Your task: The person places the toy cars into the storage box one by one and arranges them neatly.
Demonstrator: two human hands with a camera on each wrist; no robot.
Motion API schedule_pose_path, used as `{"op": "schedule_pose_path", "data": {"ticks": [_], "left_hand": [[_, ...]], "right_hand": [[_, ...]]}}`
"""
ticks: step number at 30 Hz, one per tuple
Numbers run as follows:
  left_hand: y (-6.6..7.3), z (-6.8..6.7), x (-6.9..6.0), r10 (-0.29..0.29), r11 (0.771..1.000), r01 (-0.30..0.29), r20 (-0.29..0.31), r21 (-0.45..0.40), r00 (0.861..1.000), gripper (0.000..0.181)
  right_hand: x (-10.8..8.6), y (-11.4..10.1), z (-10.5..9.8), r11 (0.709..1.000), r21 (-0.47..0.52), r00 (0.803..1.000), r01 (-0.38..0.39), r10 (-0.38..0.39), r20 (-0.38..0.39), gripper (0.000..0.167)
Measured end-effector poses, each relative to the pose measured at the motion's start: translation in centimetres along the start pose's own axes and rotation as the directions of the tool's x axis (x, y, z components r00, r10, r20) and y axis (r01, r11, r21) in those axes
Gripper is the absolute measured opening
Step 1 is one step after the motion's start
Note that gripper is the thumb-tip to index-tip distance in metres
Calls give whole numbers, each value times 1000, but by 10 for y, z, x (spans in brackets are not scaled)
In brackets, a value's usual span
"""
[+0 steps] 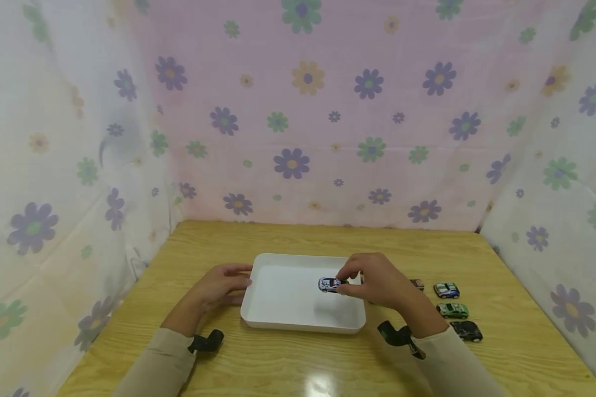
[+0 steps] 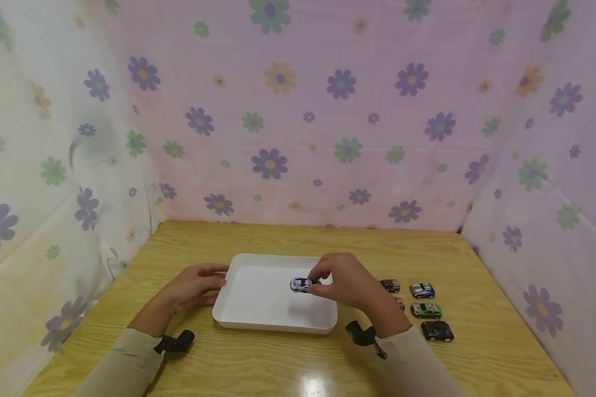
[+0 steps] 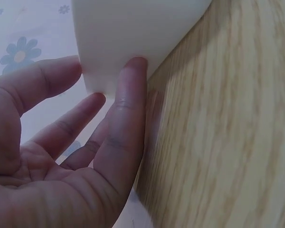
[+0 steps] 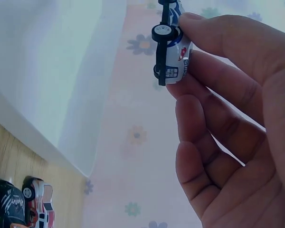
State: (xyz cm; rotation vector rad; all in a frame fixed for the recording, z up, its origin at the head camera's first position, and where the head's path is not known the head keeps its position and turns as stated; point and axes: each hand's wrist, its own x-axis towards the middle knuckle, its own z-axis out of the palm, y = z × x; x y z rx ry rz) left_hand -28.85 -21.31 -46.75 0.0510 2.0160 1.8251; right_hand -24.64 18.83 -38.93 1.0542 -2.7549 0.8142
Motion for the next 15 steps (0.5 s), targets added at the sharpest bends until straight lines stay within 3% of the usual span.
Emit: {"op": "schedule_pose_path", "data": {"ticks": [7, 15], "left_hand": [[0, 0, 0, 10, 1000, -10, -5, 28, 1000, 58], [-4, -2, 2, 27, 999, -26, -16, 34, 1000, 57]], "right_hand": [[13, -5, 13, 1000, 4, 1000, 19, -19, 16, 10], [32, -17, 36, 997, -16, 993, -81, 82, 83, 9]]}}
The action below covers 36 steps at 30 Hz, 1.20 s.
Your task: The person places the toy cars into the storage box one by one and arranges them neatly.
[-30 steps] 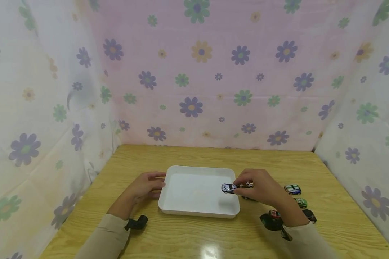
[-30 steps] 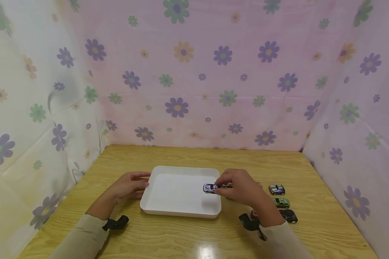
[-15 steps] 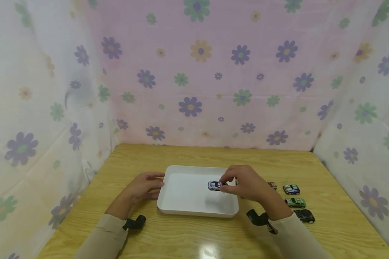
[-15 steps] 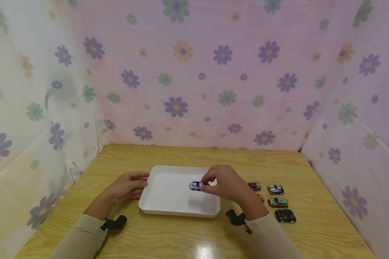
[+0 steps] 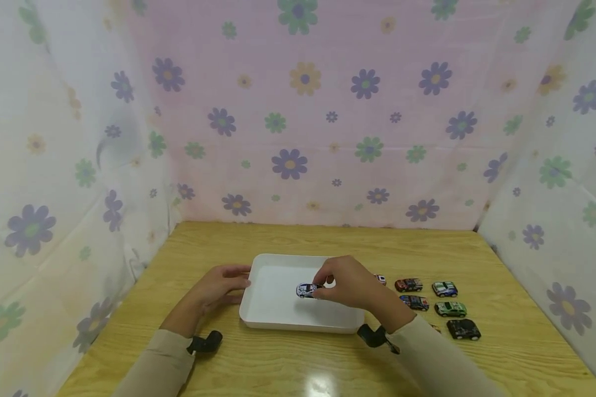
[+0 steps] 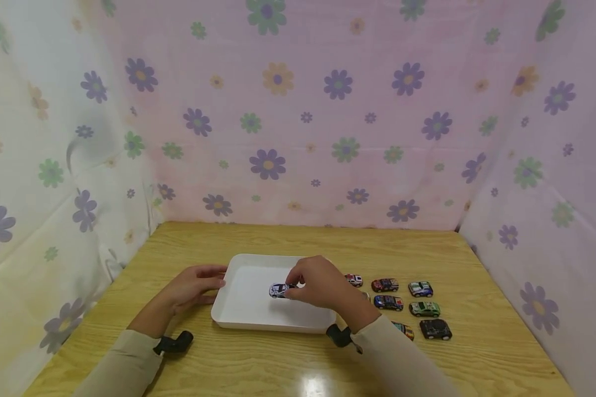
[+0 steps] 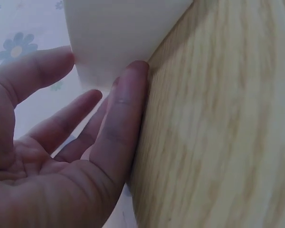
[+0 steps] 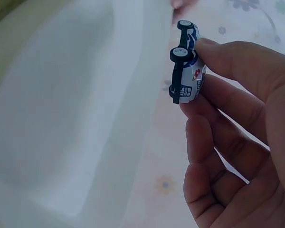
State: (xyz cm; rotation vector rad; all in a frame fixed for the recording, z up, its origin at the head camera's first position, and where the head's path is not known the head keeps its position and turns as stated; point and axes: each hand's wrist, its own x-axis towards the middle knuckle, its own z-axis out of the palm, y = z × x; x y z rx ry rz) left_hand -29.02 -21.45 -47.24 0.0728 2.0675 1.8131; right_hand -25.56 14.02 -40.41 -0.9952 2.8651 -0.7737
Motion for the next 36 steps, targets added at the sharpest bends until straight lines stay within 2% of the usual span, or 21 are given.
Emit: {"op": "schedule_pose_path", "data": {"ticks": [3, 10, 23, 31, 36], "left_hand": [[0, 0, 0, 4, 1000, -4, 0, -1, 1000, 55], [-3, -1, 1, -1, 1000, 1, 4, -16, 1000, 55], [-5, -2, 4, 5, 999, -5, 1, -32, 1000, 55], [-5, -1, 5, 9, 999, -8, 18, -44, 1000, 55], [-5, -1, 5, -5, 999, 5, -5, -39, 1000, 54]], "right_hand": [[7, -7, 7, 1000, -9, 999, -20, 20, 33, 10], [23, -16, 23, 999, -39, 999, -9, 11, 49, 10], [54, -40, 34, 993, -115, 987, -14, 32, 155, 7], [58, -38, 43, 993, -105, 974, -48, 70, 216, 10], [59, -36, 50, 996, -61, 969, -71, 84, 231, 6]]}}
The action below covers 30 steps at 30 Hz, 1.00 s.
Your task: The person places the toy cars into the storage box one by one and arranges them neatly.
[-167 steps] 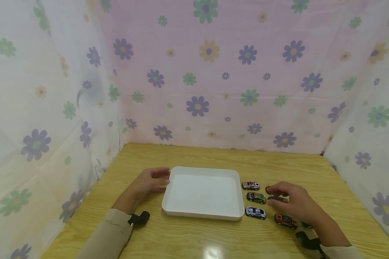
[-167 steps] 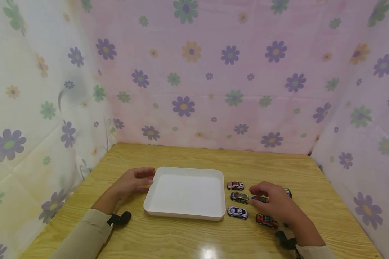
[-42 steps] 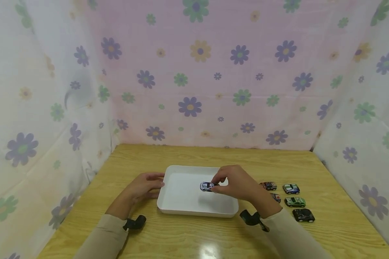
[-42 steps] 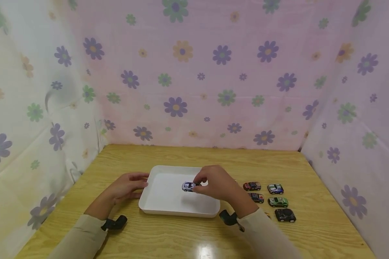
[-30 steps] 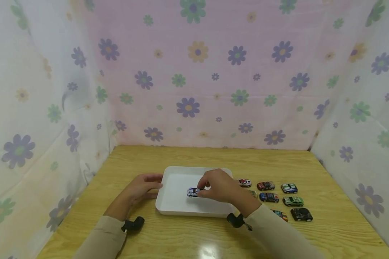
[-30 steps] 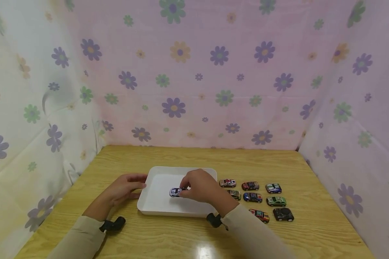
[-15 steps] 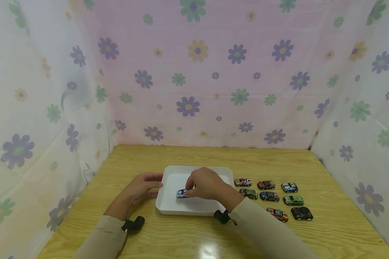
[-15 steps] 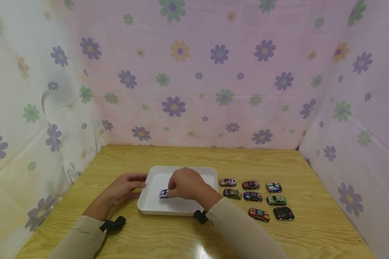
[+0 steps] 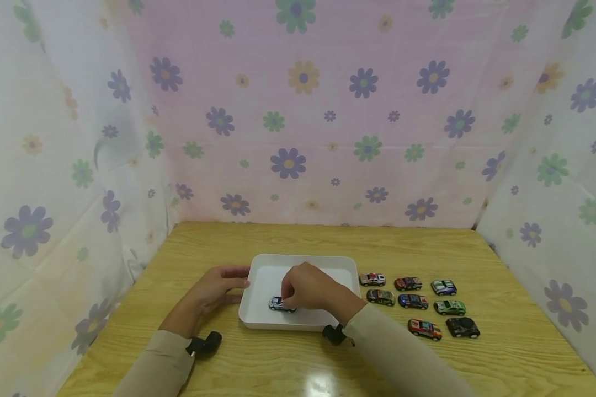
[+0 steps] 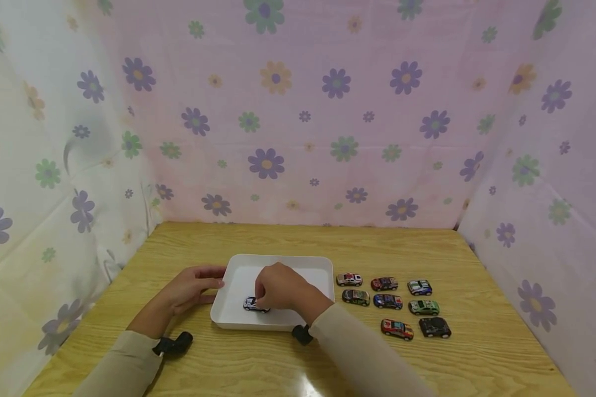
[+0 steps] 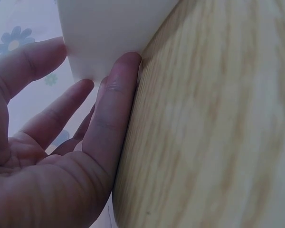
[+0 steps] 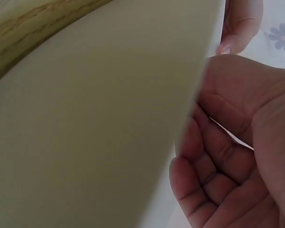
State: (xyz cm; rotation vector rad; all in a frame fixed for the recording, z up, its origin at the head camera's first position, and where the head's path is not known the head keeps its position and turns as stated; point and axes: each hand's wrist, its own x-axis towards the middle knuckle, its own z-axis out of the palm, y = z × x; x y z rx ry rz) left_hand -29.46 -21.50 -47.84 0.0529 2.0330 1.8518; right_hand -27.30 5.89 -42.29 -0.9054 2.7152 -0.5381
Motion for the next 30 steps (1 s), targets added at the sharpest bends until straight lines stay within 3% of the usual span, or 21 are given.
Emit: {"op": "schedule_pose_path", "data": {"ticks": [7, 15, 22, 30], "left_hand": [[0, 0, -1, -1, 1000, 1, 4, -1, 1000, 54], [1, 0, -1, 15, 1000, -14, 40, -2, 999, 55], [1, 2, -3, 0, 1000, 0, 19, -24, 1000, 52], [-1, -3, -1, 10, 1000, -9, 41, -23, 999, 54]], "right_hand": [[3, -5, 3, 1000, -22, 999, 0, 0, 38, 14], [5, -12, 4, 999, 12, 999, 33, -33, 34, 13], [11, -16, 9, 999, 0, 998, 40, -40, 38, 13], [12, -21, 10, 999, -9, 999, 41, -41, 33, 15]]}}
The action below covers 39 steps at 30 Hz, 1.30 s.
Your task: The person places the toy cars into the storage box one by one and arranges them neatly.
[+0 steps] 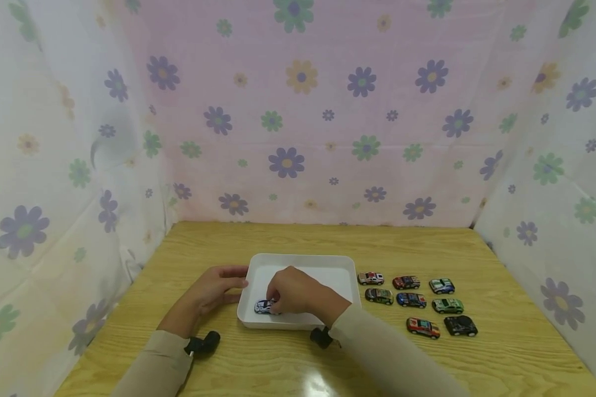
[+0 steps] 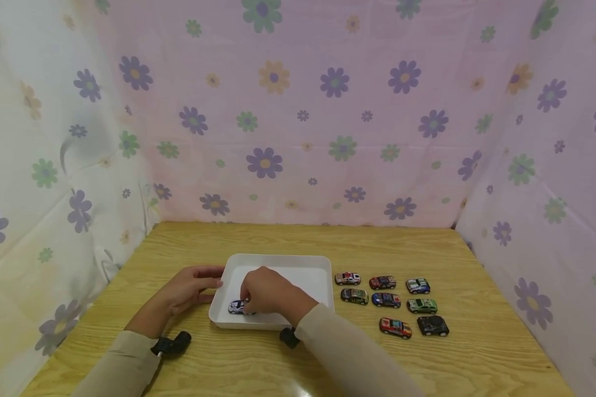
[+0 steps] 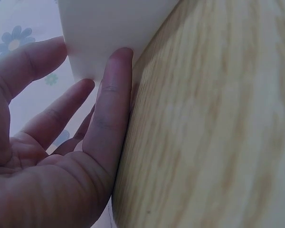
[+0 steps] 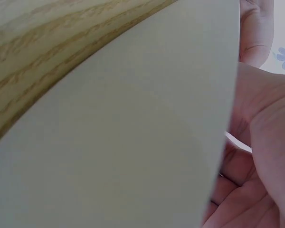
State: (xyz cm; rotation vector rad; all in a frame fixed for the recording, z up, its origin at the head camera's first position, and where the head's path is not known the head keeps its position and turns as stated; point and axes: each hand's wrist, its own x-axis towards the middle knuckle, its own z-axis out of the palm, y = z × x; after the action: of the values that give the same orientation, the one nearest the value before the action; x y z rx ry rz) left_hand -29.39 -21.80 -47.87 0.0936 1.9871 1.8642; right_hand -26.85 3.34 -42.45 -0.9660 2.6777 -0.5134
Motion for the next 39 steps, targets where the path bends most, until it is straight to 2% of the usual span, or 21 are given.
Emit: {"op": "schedule_pose_path", "data": {"ticks": [12, 20, 25, 30, 39], "left_hand": [[3, 0, 0, -14, 1000, 15, -13, 8, 1000, 56], [2, 0, -1, -15, 1000, 15, -5, 13, 1000, 55], [1, 0, 0, -21, 1000, 21, -13, 15, 1000, 57], [0, 0, 1, -13, 1000, 13, -12, 5, 1000, 57], [0, 1, 0, -21, 1000, 21, -27, 6, 999, 57]], "right_hand": [[-1, 3, 2, 999, 32, 1000, -20, 20, 2, 23], [-5, 14, 0, 998, 51, 999, 27, -26, -30, 34], [-19, 22, -10, 997, 60, 996, 55, -51, -70, 36], [-41, 34, -19, 990, 121, 990, 70, -54, -131, 37], [-78, 57, -30, 970, 226, 964, 84, -22, -263, 36]]}}
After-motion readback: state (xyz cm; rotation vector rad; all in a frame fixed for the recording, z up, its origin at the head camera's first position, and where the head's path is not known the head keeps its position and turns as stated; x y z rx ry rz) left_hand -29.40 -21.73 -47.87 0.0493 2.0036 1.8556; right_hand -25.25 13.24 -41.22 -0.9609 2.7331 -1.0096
